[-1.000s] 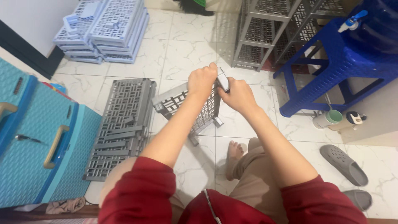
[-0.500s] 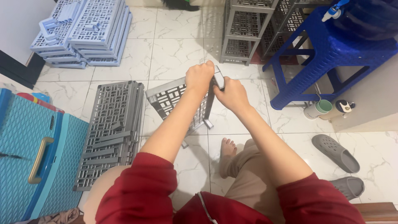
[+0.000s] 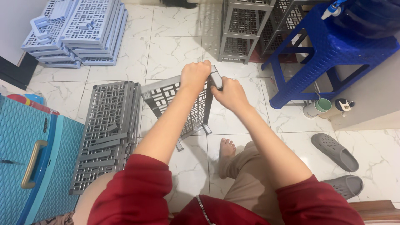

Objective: The person kneels on the floor and takes apart a metal dish rack, detaching its side rails and legs from the perforated basket panels and setting the parts aside. They then begin reassembling the rack, fitting the rails and legs back onto the panels.

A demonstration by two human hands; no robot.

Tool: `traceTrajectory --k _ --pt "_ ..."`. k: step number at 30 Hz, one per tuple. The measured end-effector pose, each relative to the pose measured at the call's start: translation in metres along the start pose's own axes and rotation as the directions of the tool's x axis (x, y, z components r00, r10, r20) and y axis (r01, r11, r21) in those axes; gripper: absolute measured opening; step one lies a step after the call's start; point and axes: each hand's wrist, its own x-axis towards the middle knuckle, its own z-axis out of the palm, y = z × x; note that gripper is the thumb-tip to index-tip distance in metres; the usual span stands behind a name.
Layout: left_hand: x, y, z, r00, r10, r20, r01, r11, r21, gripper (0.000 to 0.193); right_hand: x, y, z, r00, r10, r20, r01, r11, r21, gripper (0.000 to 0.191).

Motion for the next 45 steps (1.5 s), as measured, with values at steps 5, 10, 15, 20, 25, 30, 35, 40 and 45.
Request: traceTrajectory --k 5,10,15,20,25,30,35,40,45 --pt "-0.002 -0.002 0.005 1.0 -0.024 -0.006 0.024 1.0 -0.005 0.028 0.001 -0.005 -0.002 0.999 0.032 0.008 -0.032 0.999 0.003 0.042" --pt "0.0 0.003 0.009 0.994 -0.109 -0.027 0.108 0.994 -0.01 0.021 -0.003 -0.012 0.008 0.993 0.103 -0.052 -0.102 0.995 0.011 0.041" --pt "-0.002 -0.004 0.002 0.999 -0.036 0.001 0.036 0.999 -0.008 0.027 0.002 -0.007 -0.001 0.999 0.032 0.041 -0.034 0.999 0.04 0.045" --pt "-0.004 -0.004 -0.003 1.0 -0.02 0.006 0.02 0.999 -0.031 0.027 -0.001 -0.012 -0.003 0.995 0.096 0.038 -0.097 0.995 0.016 0.043" --pt "-0.003 0.001 0.006 0.997 -0.073 -0.029 0.072 0.997 -0.043 0.022 -0.006 -0.021 0.0 0.992 0.127 0.004 -0.126 0.988 -0.089 0.043" --pt "0.0 0.002 0.017 0.995 -0.094 -0.036 0.093 0.995 -0.018 0.016 -0.002 -0.021 -0.014 0.987 0.141 0.075 -0.139 0.99 -0.032 0.044" --pt "0.002 -0.027 0.014 0.993 -0.115 -0.017 0.115 0.993 -0.005 0.022 -0.011 -0.013 -0.026 0.984 -0.093 0.154 0.093 0.996 0.005 0.034" --pt "-0.005 -0.043 -0.011 0.978 -0.196 0.066 0.201 0.976 -0.081 0.033 -0.003 -0.005 -0.017 0.987 0.005 0.16 -0.044 0.97 0.239 0.048" --pt "-0.043 -0.098 -0.046 0.887 -0.462 0.025 0.46 0.874 -0.155 0.036 0.016 0.001 0.018 0.975 -0.205 -0.091 0.222 0.837 0.499 0.034"
